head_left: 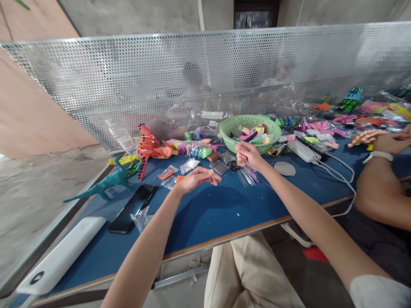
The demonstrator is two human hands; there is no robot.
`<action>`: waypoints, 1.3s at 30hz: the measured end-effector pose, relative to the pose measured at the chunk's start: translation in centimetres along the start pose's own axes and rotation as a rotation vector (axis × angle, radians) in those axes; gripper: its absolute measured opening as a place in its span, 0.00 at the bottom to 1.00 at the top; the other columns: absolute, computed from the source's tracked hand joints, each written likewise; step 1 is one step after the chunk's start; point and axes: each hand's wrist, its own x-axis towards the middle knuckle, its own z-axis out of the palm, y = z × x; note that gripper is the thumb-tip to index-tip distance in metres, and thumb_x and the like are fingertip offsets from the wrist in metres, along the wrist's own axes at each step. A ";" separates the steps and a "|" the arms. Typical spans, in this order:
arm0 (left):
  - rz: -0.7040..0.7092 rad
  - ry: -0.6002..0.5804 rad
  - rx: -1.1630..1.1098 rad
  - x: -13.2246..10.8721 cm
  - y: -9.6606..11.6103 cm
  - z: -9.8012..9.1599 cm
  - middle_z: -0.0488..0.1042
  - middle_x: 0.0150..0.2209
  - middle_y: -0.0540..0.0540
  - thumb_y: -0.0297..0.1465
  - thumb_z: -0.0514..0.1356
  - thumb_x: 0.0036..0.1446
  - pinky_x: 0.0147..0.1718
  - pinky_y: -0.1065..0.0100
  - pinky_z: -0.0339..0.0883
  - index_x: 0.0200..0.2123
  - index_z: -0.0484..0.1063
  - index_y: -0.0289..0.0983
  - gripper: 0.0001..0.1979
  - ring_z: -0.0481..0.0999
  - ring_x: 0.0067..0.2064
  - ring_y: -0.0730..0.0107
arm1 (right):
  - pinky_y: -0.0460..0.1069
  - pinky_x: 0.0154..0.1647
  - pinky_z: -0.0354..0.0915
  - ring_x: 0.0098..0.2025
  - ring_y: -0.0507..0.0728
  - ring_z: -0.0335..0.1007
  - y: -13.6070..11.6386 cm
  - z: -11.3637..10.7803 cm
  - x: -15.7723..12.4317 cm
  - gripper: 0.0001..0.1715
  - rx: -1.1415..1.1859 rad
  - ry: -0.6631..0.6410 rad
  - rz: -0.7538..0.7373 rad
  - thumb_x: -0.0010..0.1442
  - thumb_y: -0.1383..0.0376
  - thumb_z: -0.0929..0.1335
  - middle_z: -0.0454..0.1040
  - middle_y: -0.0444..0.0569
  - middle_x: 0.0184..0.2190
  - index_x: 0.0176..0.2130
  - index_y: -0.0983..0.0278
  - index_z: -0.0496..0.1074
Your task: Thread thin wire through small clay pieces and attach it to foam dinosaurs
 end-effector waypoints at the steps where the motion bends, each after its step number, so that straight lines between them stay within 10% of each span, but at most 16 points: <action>1: -0.016 -0.011 0.039 -0.1 0.2 -0.2 0.81 0.35 0.37 0.45 0.62 0.62 0.41 0.65 0.69 0.39 0.84 0.34 0.20 0.78 0.36 0.64 | 0.48 0.24 0.67 0.18 0.48 0.50 0.0 0.0 -0.1 0.17 0.004 -0.048 0.022 0.60 0.51 0.73 0.54 0.34 0.17 0.35 0.60 0.69; 8: -0.021 0.033 0.349 -0.7 1.6 -1.2 0.75 0.26 0.46 0.46 0.57 0.66 0.35 0.69 0.64 0.38 0.84 0.34 0.23 0.73 0.31 0.70 | 0.56 0.42 0.74 0.24 0.52 0.66 -0.5 -0.7 -0.5 0.22 0.005 -0.249 0.029 0.64 0.50 0.70 0.68 0.42 0.20 0.28 0.63 0.68; 21: -0.110 -0.003 0.410 -0.5 0.6 -1.9 0.78 0.28 0.43 0.47 0.58 0.64 0.33 0.69 0.62 0.37 0.84 0.34 0.23 0.72 0.32 0.69 | 0.48 0.26 0.63 0.20 0.48 0.48 -0.3 -1.1 -0.7 0.20 0.071 -0.282 0.059 0.66 0.55 0.70 0.50 0.36 0.18 0.27 0.63 0.66; 39: -0.154 -0.060 0.437 -0.8 1.3 -1.8 0.78 0.27 0.42 0.47 0.59 0.63 0.33 0.68 0.63 0.31 0.84 0.35 0.23 0.72 0.31 0.69 | 0.51 0.35 0.71 0.21 0.50 0.56 0.0 -1.1 -0.5 0.20 0.138 -0.189 0.046 0.65 0.52 0.68 0.55 0.37 0.16 0.27 0.63 0.69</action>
